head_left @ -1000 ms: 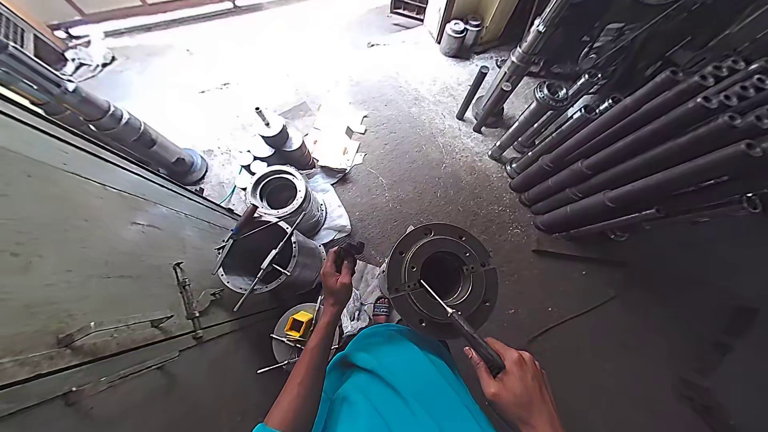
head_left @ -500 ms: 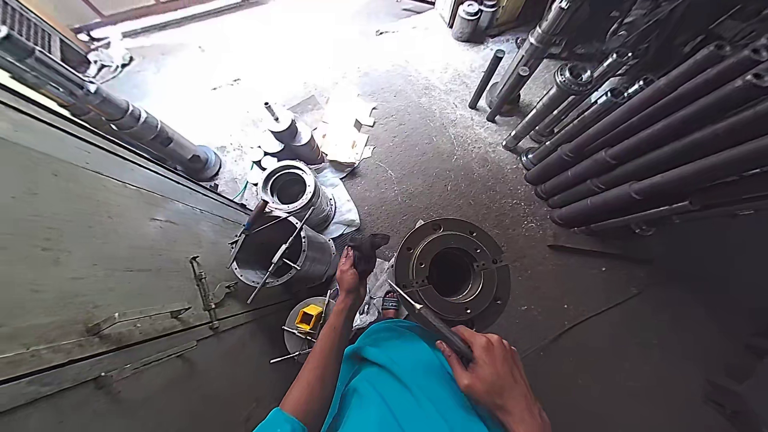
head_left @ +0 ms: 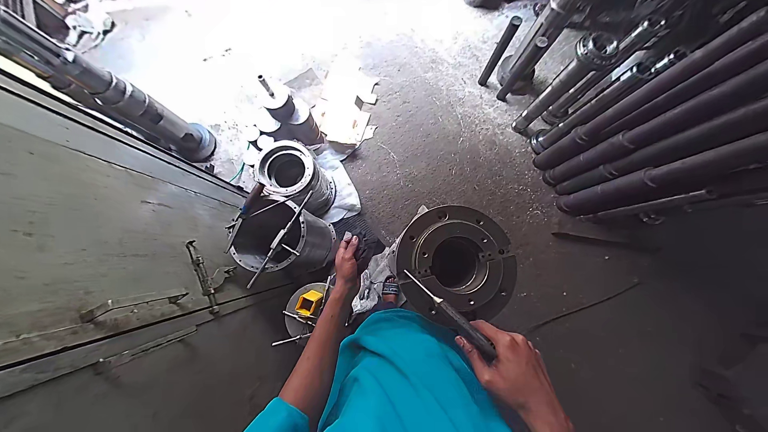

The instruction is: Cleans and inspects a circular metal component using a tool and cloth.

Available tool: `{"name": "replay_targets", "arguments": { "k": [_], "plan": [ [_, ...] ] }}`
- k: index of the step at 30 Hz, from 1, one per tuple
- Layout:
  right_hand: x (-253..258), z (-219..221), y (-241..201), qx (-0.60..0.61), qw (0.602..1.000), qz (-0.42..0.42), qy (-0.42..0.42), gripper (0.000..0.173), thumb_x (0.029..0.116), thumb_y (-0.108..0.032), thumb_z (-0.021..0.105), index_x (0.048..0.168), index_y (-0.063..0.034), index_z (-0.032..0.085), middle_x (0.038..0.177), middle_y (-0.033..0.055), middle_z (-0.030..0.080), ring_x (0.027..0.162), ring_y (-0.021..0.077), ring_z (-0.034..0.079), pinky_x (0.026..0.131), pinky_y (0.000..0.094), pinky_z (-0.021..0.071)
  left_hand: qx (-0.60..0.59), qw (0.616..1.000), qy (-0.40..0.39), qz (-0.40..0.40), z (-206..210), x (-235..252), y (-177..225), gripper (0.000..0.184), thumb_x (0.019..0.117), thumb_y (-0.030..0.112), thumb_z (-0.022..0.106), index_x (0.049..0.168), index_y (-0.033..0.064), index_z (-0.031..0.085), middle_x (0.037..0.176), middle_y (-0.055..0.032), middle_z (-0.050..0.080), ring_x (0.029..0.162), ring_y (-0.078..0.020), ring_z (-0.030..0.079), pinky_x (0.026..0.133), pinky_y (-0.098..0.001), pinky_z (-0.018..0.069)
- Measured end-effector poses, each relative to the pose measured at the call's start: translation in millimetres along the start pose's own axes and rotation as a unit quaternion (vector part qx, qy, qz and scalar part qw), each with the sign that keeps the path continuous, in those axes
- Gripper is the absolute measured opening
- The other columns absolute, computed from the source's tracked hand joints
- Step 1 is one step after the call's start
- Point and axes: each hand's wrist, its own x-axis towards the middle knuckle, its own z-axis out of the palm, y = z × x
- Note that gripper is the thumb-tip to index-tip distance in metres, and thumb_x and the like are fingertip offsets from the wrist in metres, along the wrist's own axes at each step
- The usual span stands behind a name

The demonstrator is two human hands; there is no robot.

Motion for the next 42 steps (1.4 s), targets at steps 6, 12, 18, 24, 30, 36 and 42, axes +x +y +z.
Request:
{"name": "replay_targets", "arguments": {
  "k": [6, 12, 18, 24, 30, 36, 42],
  "plan": [
    [-23, -14, 41, 0.016, 0.999, 0.047, 0.019, 0.052, 0.0891, -0.061, 0.053, 0.086, -0.0135, 0.074, 0.059, 0.0020, 0.061, 0.052, 0.0212, 0.061, 0.046, 0.0488, 0.0452, 0.042, 0.999, 0.017, -0.009, -6, -1, -14, 0.024, 0.1091, 0.028, 0.047, 0.108, 0.0088, 0.061, 0.078, -0.0019, 0.060, 0.063, -0.0101, 0.057, 0.056, -0.0271, 0.0486],
    [-24, -21, 61, 0.031, 0.996, 0.079, 0.034, 0.054, 0.0904, -0.063, 0.052, 0.087, -0.0136, 0.073, 0.064, 0.0017, 0.065, 0.056, 0.0196, 0.063, 0.050, 0.0487, 0.0471, 0.076, 0.997, 0.004, -0.016, -16, 0, -24, 0.027, 0.1092, 0.025, 0.045, 0.094, 0.0078, 0.059, 0.076, -0.0015, 0.060, 0.067, -0.0112, 0.058, 0.063, -0.0301, 0.0503],
    [-15, -12, 60, 0.051, 0.994, 0.094, 0.029, 0.051, 0.0901, -0.060, 0.054, 0.088, -0.0138, 0.074, 0.064, 0.0017, 0.065, 0.057, 0.0194, 0.063, 0.050, 0.0488, 0.0477, 0.084, 0.996, 0.025, -0.014, -12, -2, -17, 0.031, 0.1083, 0.021, 0.040, 0.086, 0.0084, 0.058, 0.070, -0.0006, 0.058, 0.062, -0.0098, 0.056, 0.060, -0.0290, 0.0497],
    [-11, -7, 69, 0.070, 0.991, 0.104, 0.040, 0.052, 0.0899, -0.062, 0.053, 0.087, -0.0144, 0.073, 0.062, -0.0017, 0.061, 0.054, 0.0148, 0.059, 0.048, 0.0430, 0.0455, 0.118, 0.989, 0.081, -0.030, -11, -4, -13, 0.033, 0.1101, 0.020, 0.038, 0.092, 0.0052, 0.060, 0.075, -0.0023, 0.060, 0.068, -0.0112, 0.060, 0.066, -0.0312, 0.0524],
    [-8, -4, 79, 0.106, 0.985, 0.118, 0.072, 0.051, 0.0920, -0.058, 0.055, 0.101, -0.0127, 0.076, 0.073, 0.0008, 0.069, 0.063, 0.0119, 0.065, 0.056, 0.0398, 0.0523, 0.133, 0.991, 0.029, 0.000, -16, 0, -18, 0.028, 0.1102, 0.018, 0.038, 0.093, 0.0057, 0.057, 0.076, -0.0016, 0.060, 0.069, -0.0102, 0.061, 0.069, -0.0308, 0.0546],
    [-9, 3, 87, 0.118, 0.985, 0.098, 0.078, 0.051, 0.0923, -0.057, 0.054, 0.100, -0.0119, 0.076, 0.073, 0.0012, 0.070, 0.062, 0.0114, 0.065, 0.055, 0.0392, 0.0518, 0.093, 0.996, 0.016, -0.004, -6, -1, -19, 0.029, 0.1118, 0.018, 0.031, 0.103, 0.0066, 0.056, 0.080, -0.0007, 0.062, 0.073, -0.0096, 0.063, 0.071, -0.0305, 0.0556],
    [-10, 6, 75, 0.141, 0.986, -0.004, 0.092, 0.051, 0.0947, -0.058, 0.053, 0.091, -0.0135, 0.076, 0.069, -0.0009, 0.069, 0.059, 0.0071, 0.063, 0.051, 0.0336, 0.0501, -0.032, 0.997, 0.024, -0.070, 8, -8, -13, 0.054, 0.1107, 0.050, 0.027, 0.103, 0.0107, 0.063, 0.079, -0.0057, 0.067, 0.069, -0.0178, 0.066, 0.061, -0.0366, 0.0574]
  ]
}}
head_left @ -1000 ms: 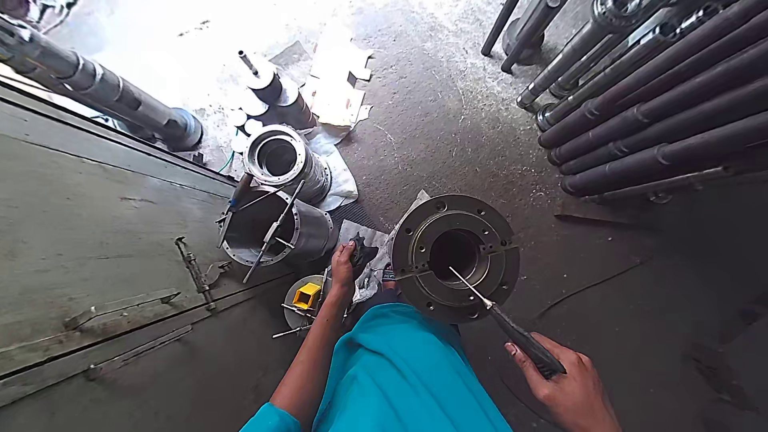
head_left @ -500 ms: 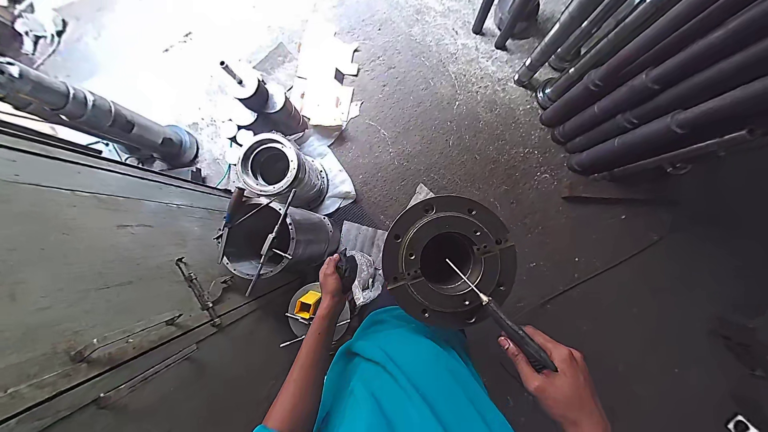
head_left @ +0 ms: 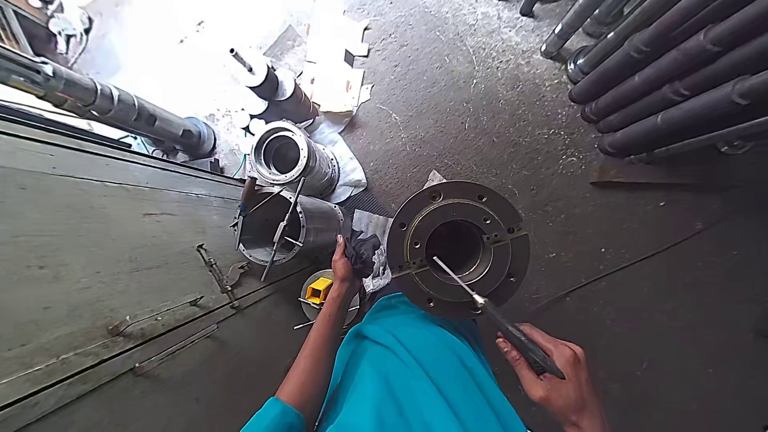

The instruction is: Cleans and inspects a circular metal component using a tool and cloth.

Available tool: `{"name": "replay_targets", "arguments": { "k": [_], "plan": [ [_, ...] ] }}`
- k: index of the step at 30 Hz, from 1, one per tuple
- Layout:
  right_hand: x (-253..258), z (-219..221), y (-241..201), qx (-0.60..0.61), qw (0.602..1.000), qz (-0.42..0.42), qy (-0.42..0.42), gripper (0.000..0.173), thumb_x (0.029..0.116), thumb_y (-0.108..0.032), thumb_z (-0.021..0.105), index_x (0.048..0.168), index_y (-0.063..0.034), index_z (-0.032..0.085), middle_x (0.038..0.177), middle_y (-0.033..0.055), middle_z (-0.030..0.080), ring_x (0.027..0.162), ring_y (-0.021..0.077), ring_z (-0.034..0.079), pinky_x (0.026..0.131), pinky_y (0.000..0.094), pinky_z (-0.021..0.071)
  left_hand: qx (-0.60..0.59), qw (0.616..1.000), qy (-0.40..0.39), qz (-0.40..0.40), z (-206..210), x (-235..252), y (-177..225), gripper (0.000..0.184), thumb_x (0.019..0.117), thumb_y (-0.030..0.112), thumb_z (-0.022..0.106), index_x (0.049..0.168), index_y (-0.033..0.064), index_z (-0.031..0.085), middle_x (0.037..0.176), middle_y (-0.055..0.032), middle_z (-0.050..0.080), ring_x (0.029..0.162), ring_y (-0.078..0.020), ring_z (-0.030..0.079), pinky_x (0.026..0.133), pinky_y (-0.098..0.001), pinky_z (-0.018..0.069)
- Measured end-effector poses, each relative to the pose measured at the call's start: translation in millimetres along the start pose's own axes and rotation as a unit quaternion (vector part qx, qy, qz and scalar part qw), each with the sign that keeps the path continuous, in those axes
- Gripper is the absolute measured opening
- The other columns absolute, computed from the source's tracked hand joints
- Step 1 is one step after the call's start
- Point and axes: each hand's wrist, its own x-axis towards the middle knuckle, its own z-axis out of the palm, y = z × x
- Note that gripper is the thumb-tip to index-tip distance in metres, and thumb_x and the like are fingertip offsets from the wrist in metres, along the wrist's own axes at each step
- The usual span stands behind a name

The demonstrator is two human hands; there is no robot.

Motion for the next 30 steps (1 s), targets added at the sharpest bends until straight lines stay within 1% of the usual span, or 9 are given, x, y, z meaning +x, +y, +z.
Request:
{"name": "replay_targets", "arguments": {
  "k": [5, 12, 15, 18, 21, 23, 25, 28, 30],
  "plan": [
    [13, 15, -40, -0.102, 0.992, -0.029, -0.067, 0.049, 0.0870, -0.061, 0.052, 0.084, -0.0184, 0.076, 0.061, -0.0001, 0.065, 0.053, 0.0211, 0.065, 0.044, 0.0475, 0.0457, 0.074, 0.997, -0.010, 0.036, 20, 4, -2, 0.023, 0.1088, 0.035, 0.047, 0.108, 0.0137, 0.055, 0.078, -0.0005, 0.059, 0.065, -0.0112, 0.059, 0.059, -0.0302, 0.0524],
    [10, 11, -50, -0.169, 0.982, 0.009, -0.077, 0.051, 0.0866, -0.061, 0.051, 0.084, -0.0170, 0.076, 0.059, 0.0031, 0.063, 0.053, 0.0263, 0.064, 0.044, 0.0498, 0.0446, 0.142, 0.987, 0.032, 0.072, 18, 7, -3, 0.024, 0.1082, 0.026, 0.051, 0.123, 0.0082, 0.056, 0.091, -0.0055, 0.062, 0.075, -0.0128, 0.060, 0.067, -0.0329, 0.0530],
    [12, 11, -58, -0.197, 0.977, 0.028, -0.080, 0.051, 0.0867, -0.060, 0.052, 0.084, -0.0147, 0.075, 0.060, 0.0068, 0.063, 0.055, 0.0310, 0.066, 0.045, 0.0521, 0.0454, 0.137, 0.988, 0.023, 0.064, 10, 5, -4, 0.025, 0.1082, 0.023, 0.050, 0.125, 0.0061, 0.058, 0.092, -0.0059, 0.064, 0.076, -0.0126, 0.062, 0.069, -0.0324, 0.0538],
    [20, 15, -76, -0.226, 0.967, 0.041, -0.110, 0.051, 0.0873, -0.061, 0.054, 0.085, -0.0138, 0.075, 0.062, 0.0096, 0.065, 0.060, 0.0343, 0.068, 0.048, 0.0538, 0.0470, 0.054, 0.996, -0.005, 0.070, 8, -5, -2, 0.025, 0.1098, 0.025, 0.044, 0.109, 0.0082, 0.062, 0.086, -0.0043, 0.066, 0.076, -0.0133, 0.065, 0.070, -0.0344, 0.0566],
    [35, 20, -101, -0.256, 0.950, 0.070, -0.163, 0.049, 0.0894, -0.058, 0.059, 0.087, -0.0118, 0.073, 0.069, 0.0136, 0.068, 0.069, 0.0379, 0.070, 0.054, 0.0562, 0.0498, 0.050, 0.981, -0.090, 0.164, 9, -36, 9, 0.039, 0.1103, 0.030, 0.029, 0.109, 0.0135, 0.064, 0.094, 0.0020, 0.068, 0.089, -0.0087, 0.066, 0.082, -0.0343, 0.0566],
    [44, 21, -117, -0.274, 0.938, 0.094, -0.193, 0.048, 0.0915, -0.057, 0.060, 0.091, -0.0113, 0.073, 0.074, 0.0144, 0.069, 0.074, 0.0377, 0.071, 0.058, 0.0559, 0.0505, 0.149, 0.933, -0.162, 0.285, 9, -59, 6, 0.038, 0.1045, 0.033, 0.034, 0.109, 0.0117, 0.065, 0.100, 0.0058, 0.068, 0.094, -0.0026, 0.065, 0.087, -0.0298, 0.0556],
    [51, 17, -129, -0.293, 0.924, 0.112, -0.218, 0.049, 0.0926, -0.058, 0.060, 0.095, -0.0112, 0.073, 0.078, 0.0146, 0.071, 0.078, 0.0376, 0.072, 0.061, 0.0553, 0.0510, 0.255, 0.838, -0.239, 0.419, 7, -69, -3, 0.052, 0.1055, 0.042, 0.038, 0.106, -0.0005, 0.068, 0.114, -0.0092, 0.069, 0.114, -0.0135, 0.063, 0.102, -0.0369, 0.0501],
    [55, 12, -136, -0.320, 0.907, 0.128, -0.242, 0.050, 0.0934, -0.059, 0.058, 0.099, -0.0114, 0.074, 0.084, 0.0146, 0.072, 0.084, 0.0373, 0.072, 0.065, 0.0552, 0.0520, 0.356, 0.680, -0.292, 0.571, 14, -66, -25, 0.041, 0.1047, 0.035, 0.033, 0.099, 0.0070, 0.062, 0.114, -0.0148, 0.066, 0.120, -0.0272, 0.059, 0.107, -0.0412, 0.0450],
    [58, 12, -138, -0.325, 0.899, 0.138, -0.261, 0.051, 0.0946, -0.059, 0.057, 0.103, -0.0111, 0.073, 0.089, 0.0152, 0.073, 0.089, 0.0371, 0.072, 0.068, 0.0556, 0.0525, 0.382, 0.646, -0.274, 0.602, 18, -61, -39, 0.037, 0.1031, 0.033, 0.031, 0.104, 0.0105, 0.061, 0.118, -0.0113, 0.067, 0.122, -0.0276, 0.057, 0.106, -0.0413, 0.0432]
  ]
}}
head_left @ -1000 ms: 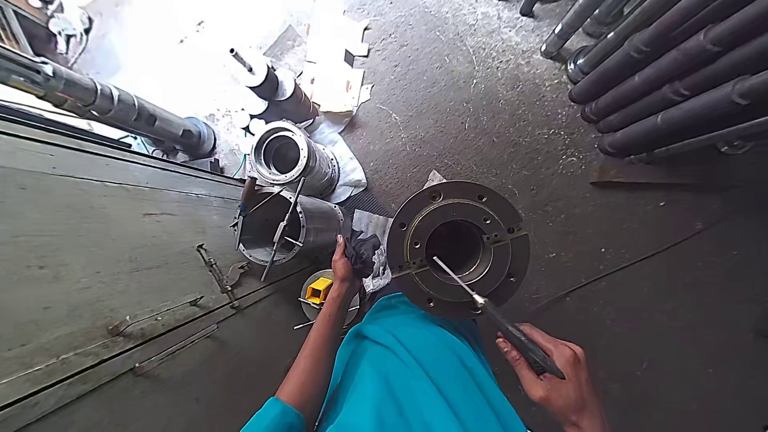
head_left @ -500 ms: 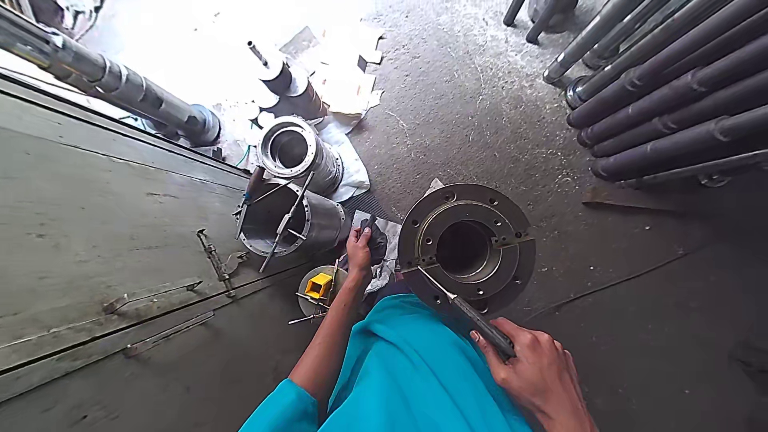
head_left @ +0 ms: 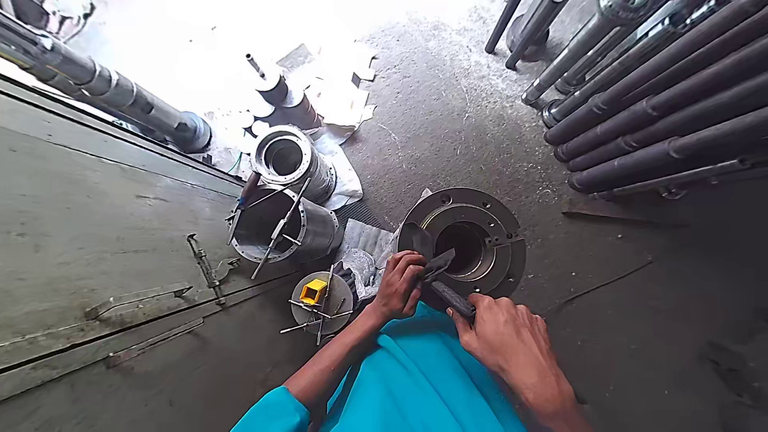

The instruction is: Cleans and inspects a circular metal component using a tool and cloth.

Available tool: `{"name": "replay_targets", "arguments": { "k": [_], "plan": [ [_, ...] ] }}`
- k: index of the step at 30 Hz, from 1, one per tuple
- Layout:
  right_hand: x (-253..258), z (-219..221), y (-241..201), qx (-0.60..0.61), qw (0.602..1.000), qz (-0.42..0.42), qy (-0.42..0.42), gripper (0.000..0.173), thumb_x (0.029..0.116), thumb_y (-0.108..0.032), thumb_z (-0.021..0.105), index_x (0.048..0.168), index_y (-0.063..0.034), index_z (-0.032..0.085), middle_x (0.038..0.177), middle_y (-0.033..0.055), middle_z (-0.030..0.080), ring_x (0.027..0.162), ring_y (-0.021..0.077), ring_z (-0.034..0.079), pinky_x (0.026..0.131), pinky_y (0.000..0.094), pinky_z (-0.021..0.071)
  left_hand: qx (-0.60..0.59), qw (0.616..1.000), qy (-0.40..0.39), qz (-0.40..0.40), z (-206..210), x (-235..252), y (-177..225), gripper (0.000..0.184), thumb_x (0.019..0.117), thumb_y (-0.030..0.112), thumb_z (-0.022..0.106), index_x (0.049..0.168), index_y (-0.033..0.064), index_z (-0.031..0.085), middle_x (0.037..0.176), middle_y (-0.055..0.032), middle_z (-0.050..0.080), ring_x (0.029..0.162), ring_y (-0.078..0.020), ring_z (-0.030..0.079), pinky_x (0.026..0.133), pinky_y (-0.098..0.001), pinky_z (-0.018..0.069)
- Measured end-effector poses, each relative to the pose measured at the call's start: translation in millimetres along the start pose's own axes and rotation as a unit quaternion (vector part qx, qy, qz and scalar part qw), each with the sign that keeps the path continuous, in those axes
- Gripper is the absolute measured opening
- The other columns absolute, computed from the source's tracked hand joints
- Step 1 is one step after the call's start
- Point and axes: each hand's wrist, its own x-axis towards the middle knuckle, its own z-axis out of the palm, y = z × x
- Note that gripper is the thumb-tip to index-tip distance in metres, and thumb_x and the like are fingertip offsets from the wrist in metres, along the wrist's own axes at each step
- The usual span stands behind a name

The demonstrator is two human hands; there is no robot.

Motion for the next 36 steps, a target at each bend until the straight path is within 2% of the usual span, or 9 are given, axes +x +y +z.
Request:
{"name": "replay_targets", "arguments": {
  "k": [3, 6, 17, 20, 23, 25, 27, 34, 36],
  "plan": [
    [5, -2, -8, -0.006, 1.000, -0.001, -0.020, 0.052, 0.0956, -0.058, 0.056, 0.105, -0.0104, 0.073, 0.093, 0.0150, 0.073, 0.092, 0.0360, 0.072, 0.071, 0.0552, 0.0532, 0.046, 0.999, 0.018, 0.008, 8, -8, -8, 0.038, 0.1022, 0.034, 0.032, 0.112, 0.0128, 0.061, 0.120, -0.0082, 0.068, 0.126, -0.0269, 0.057, 0.108, -0.0421, 0.0404],
    [4, -5, -12, -0.010, 0.999, 0.001, -0.030, 0.052, 0.0970, -0.059, 0.053, 0.105, -0.0110, 0.072, 0.094, 0.0140, 0.073, 0.094, 0.0350, 0.072, 0.073, 0.0540, 0.0532, 0.061, 0.997, 0.036, 0.033, 13, -15, -16, 0.030, 0.1014, 0.026, 0.038, 0.116, 0.0115, 0.060, 0.120, -0.0089, 0.068, 0.127, -0.0259, 0.057, 0.114, -0.0427, 0.0367],
    [-2, -6, -2, 0.009, 0.999, 0.010, -0.048, 0.056, 0.0970, -0.063, 0.052, 0.108, -0.0119, 0.072, 0.096, 0.0134, 0.073, 0.096, 0.0337, 0.071, 0.075, 0.0545, 0.0530, 0.055, 0.997, 0.045, 0.034, 15, -16, -18, 0.024, 0.1017, 0.022, 0.042, 0.114, 0.0114, 0.059, 0.119, -0.0089, 0.067, 0.127, -0.0276, 0.058, 0.114, -0.0444, 0.0401],
    [-11, -8, 7, 0.019, 1.000, -0.004, 0.006, 0.052, 0.0947, -0.063, 0.056, 0.104, -0.0146, 0.073, 0.087, 0.0126, 0.073, 0.087, 0.0346, 0.072, 0.069, 0.0541, 0.0521, 0.013, 0.997, 0.076, -0.023, 12, -9, -11, 0.023, 0.1019, 0.016, 0.045, 0.115, 0.0065, 0.062, 0.118, -0.0143, 0.067, 0.123, -0.0285, 0.060, 0.110, -0.0435, 0.0458],
    [-16, 0, 13, 0.052, 0.995, -0.032, 0.082, 0.048, 0.0936, -0.059, 0.059, 0.101, -0.0143, 0.073, 0.078, 0.0122, 0.071, 0.078, 0.0362, 0.071, 0.062, 0.0550, 0.0511, -0.004, 0.976, 0.160, -0.145, 1, 8, -1, 0.027, 0.0994, 0.010, 0.048, 0.106, -0.0058, 0.068, 0.108, -0.0198, 0.069, 0.108, -0.0256, 0.066, 0.099, -0.0388, 0.0534],
    [-13, 8, 12, 0.078, 0.983, -0.046, 0.162, 0.045, 0.0923, -0.055, 0.060, 0.094, -0.0117, 0.073, 0.070, 0.0126, 0.068, 0.069, 0.0369, 0.070, 0.056, 0.0547, 0.0499, -0.031, 0.939, 0.215, -0.265, -5, 19, 1, 0.028, 0.1009, 0.009, 0.044, 0.110, -0.0083, 0.064, 0.102, -0.0151, 0.068, 0.099, -0.0165, 0.067, 0.092, -0.0332, 0.0555],
    [-10, 10, 11, 0.092, 0.978, -0.035, 0.185, 0.046, 0.0938, -0.054, 0.059, 0.094, -0.0107, 0.073, 0.070, 0.0125, 0.068, 0.069, 0.0366, 0.070, 0.057, 0.0548, 0.0502, -0.066, 0.901, 0.255, -0.344, -10, 27, -3, 0.028, 0.1025, 0.009, 0.041, 0.115, -0.0077, 0.060, 0.099, -0.0113, 0.066, 0.092, -0.0104, 0.065, 0.087, -0.0293, 0.0550],
    [-1, 10, 44, 0.148, 0.953, 0.006, 0.266, 0.048, 0.0942, -0.055, 0.058, 0.093, -0.0093, 0.074, 0.068, 0.0144, 0.067, 0.065, 0.0391, 0.068, 0.054, 0.0587, 0.0484, -0.073, 0.898, 0.271, -0.338, -26, 42, -14, 0.025, 0.1038, 0.011, 0.043, 0.113, -0.0037, 0.060, 0.089, -0.0043, 0.064, 0.079, -0.0050, 0.063, 0.077, -0.0239, 0.0546],
    [5, 13, 58, 0.166, 0.943, 0.020, 0.287, 0.050, 0.0948, -0.054, 0.056, 0.088, -0.0070, 0.071, 0.065, 0.0149, 0.064, 0.063, 0.0390, 0.066, 0.054, 0.0581, 0.0463, -0.078, 0.899, 0.263, -0.341, -23, 48, -13, 0.025, 0.1036, 0.011, 0.043, 0.115, -0.0032, 0.060, 0.090, -0.0041, 0.064, 0.079, -0.0046, 0.063, 0.077, -0.0237, 0.0546]
  ]
}}
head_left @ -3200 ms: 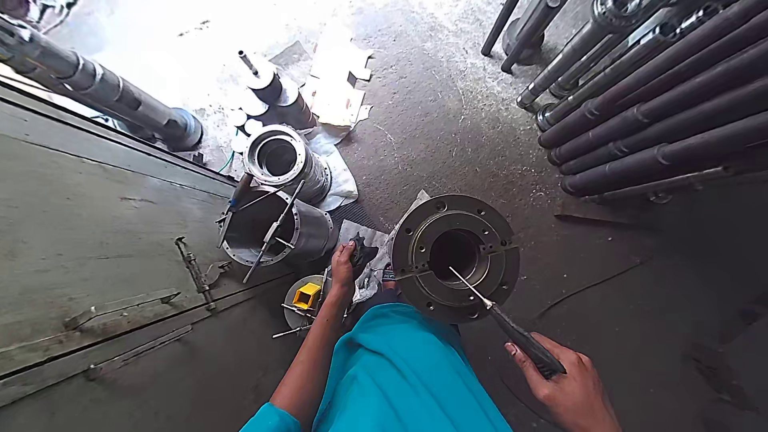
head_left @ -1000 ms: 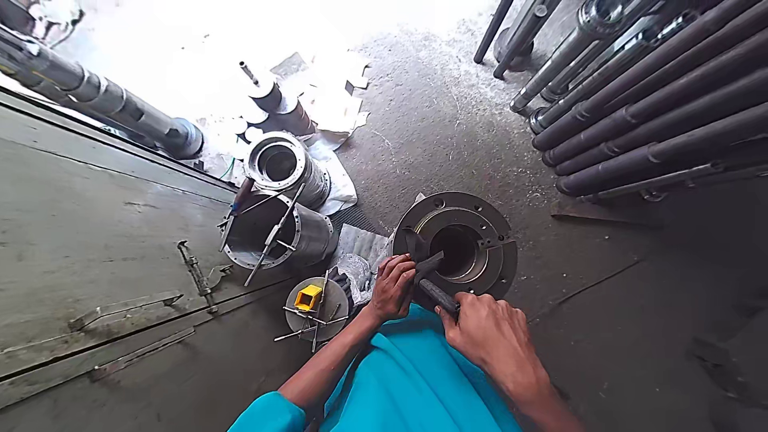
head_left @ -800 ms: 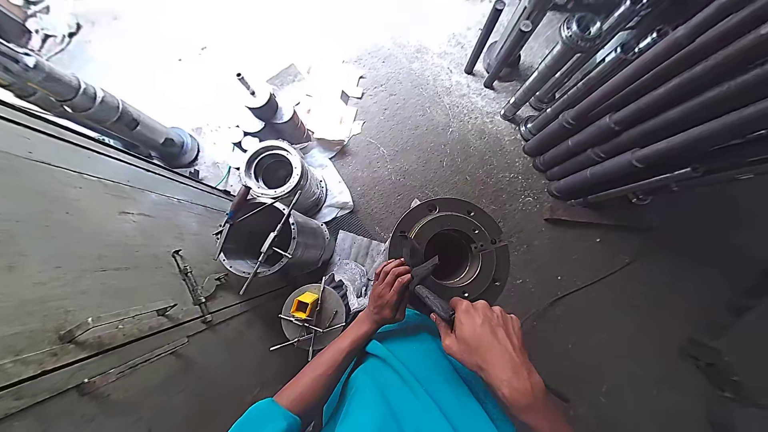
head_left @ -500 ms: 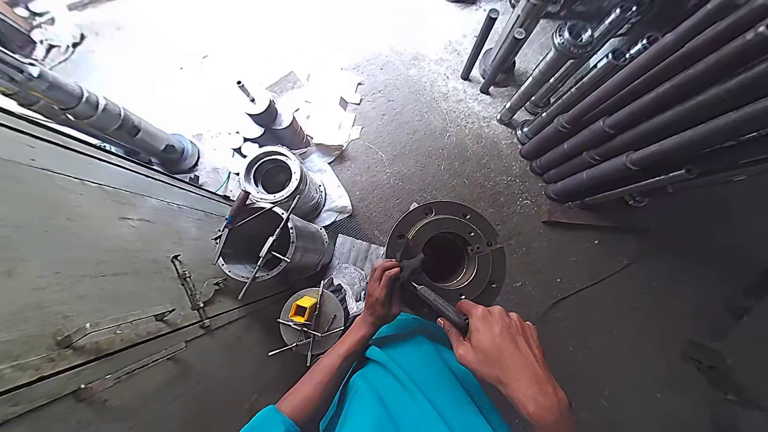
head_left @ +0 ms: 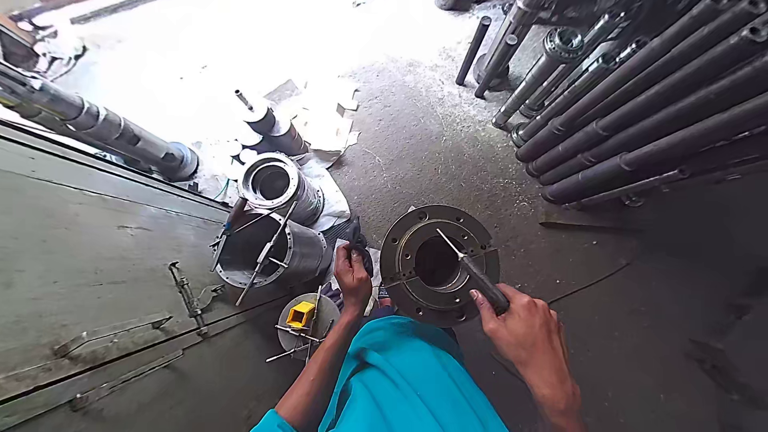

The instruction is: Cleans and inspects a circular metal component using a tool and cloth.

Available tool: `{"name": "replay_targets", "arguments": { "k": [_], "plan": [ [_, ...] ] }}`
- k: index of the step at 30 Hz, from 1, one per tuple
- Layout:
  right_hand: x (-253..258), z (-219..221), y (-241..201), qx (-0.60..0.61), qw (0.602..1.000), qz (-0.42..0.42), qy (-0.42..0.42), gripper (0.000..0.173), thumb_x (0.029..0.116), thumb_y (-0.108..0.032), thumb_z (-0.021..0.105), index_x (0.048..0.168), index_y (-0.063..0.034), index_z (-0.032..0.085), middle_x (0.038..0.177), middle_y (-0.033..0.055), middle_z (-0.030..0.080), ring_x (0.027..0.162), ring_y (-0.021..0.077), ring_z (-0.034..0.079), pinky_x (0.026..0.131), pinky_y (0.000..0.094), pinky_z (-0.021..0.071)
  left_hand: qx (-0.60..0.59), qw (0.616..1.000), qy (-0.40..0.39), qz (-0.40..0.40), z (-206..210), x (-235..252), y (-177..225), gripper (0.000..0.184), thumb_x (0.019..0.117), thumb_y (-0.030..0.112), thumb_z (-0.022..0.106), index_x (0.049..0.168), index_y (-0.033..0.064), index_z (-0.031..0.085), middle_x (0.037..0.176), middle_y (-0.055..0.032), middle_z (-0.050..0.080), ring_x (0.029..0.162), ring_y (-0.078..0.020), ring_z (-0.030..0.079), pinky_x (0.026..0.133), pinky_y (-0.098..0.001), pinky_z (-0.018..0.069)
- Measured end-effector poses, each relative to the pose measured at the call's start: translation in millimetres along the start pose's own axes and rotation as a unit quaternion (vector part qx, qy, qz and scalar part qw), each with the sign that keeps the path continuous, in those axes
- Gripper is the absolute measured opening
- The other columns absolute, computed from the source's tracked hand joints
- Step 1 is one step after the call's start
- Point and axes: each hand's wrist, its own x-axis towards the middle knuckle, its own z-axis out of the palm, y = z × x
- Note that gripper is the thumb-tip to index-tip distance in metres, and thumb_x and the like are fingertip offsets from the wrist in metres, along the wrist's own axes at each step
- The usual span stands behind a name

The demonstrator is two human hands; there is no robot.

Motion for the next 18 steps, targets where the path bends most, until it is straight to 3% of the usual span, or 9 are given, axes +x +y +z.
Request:
{"name": "replay_targets", "arguments": {
  "k": [3, 6, 10, 13, 15, 18],
  "plan": [
    [2, 3, 11, 0.022, 0.999, 0.004, 0.033, 0.051, 0.0937, -0.054, 0.053, 0.081, -0.0072, 0.069, 0.060, 0.0112, 0.060, 0.058, 0.0334, 0.063, 0.052, 0.0536, 0.0437, 0.023, 0.999, -0.020, -0.012, 15, -3, 0, 0.027, 0.1025, 0.011, 0.044, 0.117, -0.0024, 0.062, 0.097, -0.0076, 0.066, 0.087, -0.0104, 0.065, 0.083, -0.0302, 0.0547],
    [4, 0, 18, 0.031, 0.999, 0.008, 0.036, 0.053, 0.0933, -0.056, 0.052, 0.084, -0.0073, 0.071, 0.061, 0.0110, 0.062, 0.059, 0.0333, 0.064, 0.052, 0.0544, 0.0443, 0.075, 0.996, -0.038, 0.019, 31, -10, -6, 0.028, 0.1021, 0.012, 0.044, 0.115, -0.0030, 0.064, 0.108, -0.0149, 0.066, 0.104, -0.0223, 0.064, 0.096, -0.0401, 0.0514],
    [9, 4, 36, 0.047, 0.998, 0.026, 0.015, 0.053, 0.0929, -0.056, 0.054, 0.084, -0.0066, 0.071, 0.064, 0.0125, 0.063, 0.061, 0.0342, 0.065, 0.053, 0.0561, 0.0447, 0.130, 0.988, -0.022, 0.079, 39, -9, -15, 0.028, 0.1018, 0.013, 0.043, 0.113, -0.0040, 0.063, 0.109, -0.0188, 0.065, 0.108, -0.0285, 0.061, 0.101, -0.0428, 0.0480],
    [9, 10, 53, 0.090, 0.995, 0.018, 0.028, 0.053, 0.0919, -0.056, 0.054, 0.080, -0.0064, 0.071, 0.064, 0.0102, 0.065, 0.060, 0.0288, 0.066, 0.054, 0.0532, 0.0468, 0.145, 0.985, -0.006, 0.092, 43, -10, -19, 0.030, 0.1021, 0.013, 0.042, 0.114, -0.0055, 0.062, 0.111, -0.0211, 0.064, 0.110, -0.0308, 0.061, 0.102, -0.0436, 0.0475],
    [12, 20, 64, 0.119, 0.990, 0.015, 0.071, 0.053, 0.0931, -0.056, 0.054, 0.085, -0.0071, 0.073, 0.067, 0.0079, 0.067, 0.061, 0.0236, 0.067, 0.054, 0.0496, 0.0498, 0.152, 0.984, -0.005, 0.092, 45, -11, -18, 0.030, 0.1023, 0.013, 0.042, 0.115, -0.0058, 0.061, 0.112, -0.0211, 0.064, 0.110, -0.0308, 0.061, 0.102, -0.0434, 0.0476],
    [32, 49, 81, 0.146, 0.979, 0.034, 0.137, 0.052, 0.0965, -0.049, 0.056, 0.099, -0.0011, 0.075, 0.078, 0.0157, 0.072, 0.071, 0.0290, 0.071, 0.064, 0.0535, 0.0531, 0.159, 0.983, -0.003, 0.087, 46, -11, -18, 0.030, 0.1026, 0.014, 0.042, 0.114, -0.0056, 0.061, 0.110, -0.0199, 0.064, 0.108, -0.0293, 0.061, 0.099, -0.0417, 0.0487]
  ]
}}
